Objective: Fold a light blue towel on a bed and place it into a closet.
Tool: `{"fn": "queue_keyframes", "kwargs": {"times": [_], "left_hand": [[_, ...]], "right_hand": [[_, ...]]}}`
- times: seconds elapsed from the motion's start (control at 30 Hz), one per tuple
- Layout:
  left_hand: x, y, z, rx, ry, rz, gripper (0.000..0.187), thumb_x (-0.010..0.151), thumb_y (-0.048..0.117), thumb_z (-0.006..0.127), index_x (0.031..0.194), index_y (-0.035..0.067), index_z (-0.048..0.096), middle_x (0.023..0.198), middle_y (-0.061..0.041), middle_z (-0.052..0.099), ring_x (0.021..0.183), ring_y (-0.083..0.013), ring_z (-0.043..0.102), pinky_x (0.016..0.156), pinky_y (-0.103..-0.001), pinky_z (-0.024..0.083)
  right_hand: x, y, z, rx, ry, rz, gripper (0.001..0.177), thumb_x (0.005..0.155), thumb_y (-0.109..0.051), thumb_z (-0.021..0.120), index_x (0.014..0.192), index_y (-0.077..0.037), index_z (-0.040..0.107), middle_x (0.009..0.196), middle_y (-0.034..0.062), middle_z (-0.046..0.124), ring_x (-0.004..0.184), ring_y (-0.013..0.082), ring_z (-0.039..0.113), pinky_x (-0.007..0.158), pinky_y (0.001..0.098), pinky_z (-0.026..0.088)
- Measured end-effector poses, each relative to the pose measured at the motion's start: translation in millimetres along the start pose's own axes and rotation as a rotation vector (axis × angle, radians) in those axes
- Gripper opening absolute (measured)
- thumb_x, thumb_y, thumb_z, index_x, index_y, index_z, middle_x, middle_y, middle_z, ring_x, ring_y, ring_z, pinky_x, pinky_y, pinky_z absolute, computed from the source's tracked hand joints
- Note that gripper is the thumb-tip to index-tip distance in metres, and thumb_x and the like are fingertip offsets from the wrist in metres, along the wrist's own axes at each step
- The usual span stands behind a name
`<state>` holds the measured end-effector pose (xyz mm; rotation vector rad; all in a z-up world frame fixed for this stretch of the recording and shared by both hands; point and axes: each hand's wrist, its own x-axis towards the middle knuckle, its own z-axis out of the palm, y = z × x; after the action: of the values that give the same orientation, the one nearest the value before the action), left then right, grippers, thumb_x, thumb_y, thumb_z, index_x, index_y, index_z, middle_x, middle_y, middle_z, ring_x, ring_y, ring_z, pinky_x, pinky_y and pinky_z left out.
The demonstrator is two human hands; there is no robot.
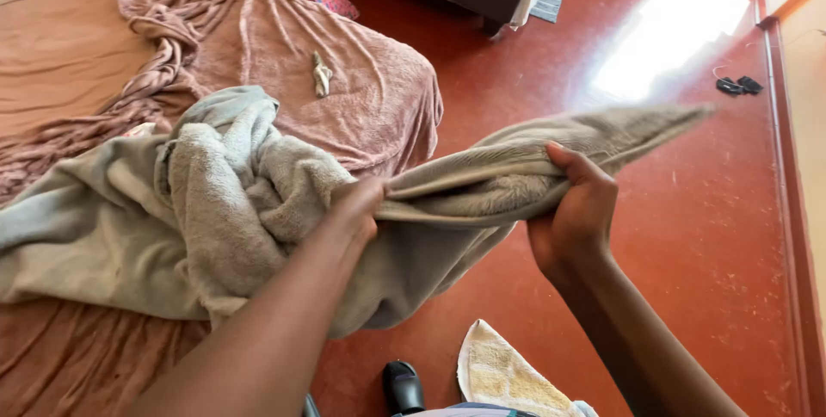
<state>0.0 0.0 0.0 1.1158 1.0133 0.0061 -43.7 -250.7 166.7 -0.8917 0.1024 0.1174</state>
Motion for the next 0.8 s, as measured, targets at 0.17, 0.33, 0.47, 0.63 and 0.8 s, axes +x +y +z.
{"fn": "queue_keyframes", "kwargs": {"times": [0.17,0.33,0.47,0.63,0.8], "left_hand": [[-57,58,-4,-0.182,-0.234,0.225,0.029,0.080,0.011,0.072,0.104,-0.003,0.067,0.097,-0.013,0.069,0.086,-0.0248,0.069,0.078,-0.040,0.059],[-155,84,-21,-0.575,-0.452,0.477,0.019,0.082,0.012,0.070,0.099,0.003,0.070,0.100,-0.010,0.071,0.097,-0.0195,0.068,0.096,-0.035,0.057],[-117,58,-35,-0.680,-0.340,0.389,0.010,0.086,0.012,0.067,0.094,0.006,0.064,0.099,-0.009,0.065,0.098,-0.0202,0.062,0.096,-0.037,0.054],[-142,1,-37,-0.702,-0.311,0.158,0.013,0.083,0.015,0.061,0.094,0.009,0.062,0.102,-0.006,0.065,0.100,-0.0187,0.060,0.095,-0.038,0.052],[-171,-31,-20,-0.671,-0.303,0.041,0.019,0.081,0.015,0.062,0.098,0.007,0.063,0.106,-0.007,0.065,0.102,-0.0183,0.060,0.098,-0.038,0.052]], "right_hand": [[18,-11,-30,-0.179,0.191,0.115,0.026,0.098,-0.022,0.051,0.114,-0.003,0.058,0.109,0.0119,0.067,0.099,0.0242,0.066,0.092,0.0459,0.054],[35,-1,-31,-0.227,0.271,0.323,0.031,0.098,-0.020,0.049,0.123,-0.002,0.054,0.123,0.0150,0.064,0.110,0.0277,0.065,0.098,0.0516,0.054],[61,23,-41,-0.042,0.384,0.504,0.034,0.099,-0.012,0.052,0.128,0.006,0.050,0.130,0.0230,0.061,0.119,0.0363,0.065,0.103,0.0558,0.054],[76,49,-74,0.046,0.549,0.507,0.035,0.095,0.000,0.054,0.128,0.006,0.046,0.129,0.0239,0.060,0.116,0.0378,0.069,0.096,0.0515,0.057],[50,57,-81,-0.307,0.777,0.137,0.045,0.083,0.009,0.072,0.119,0.005,0.046,0.115,0.0163,0.062,0.094,0.0248,0.072,0.080,0.0360,0.063]]}}
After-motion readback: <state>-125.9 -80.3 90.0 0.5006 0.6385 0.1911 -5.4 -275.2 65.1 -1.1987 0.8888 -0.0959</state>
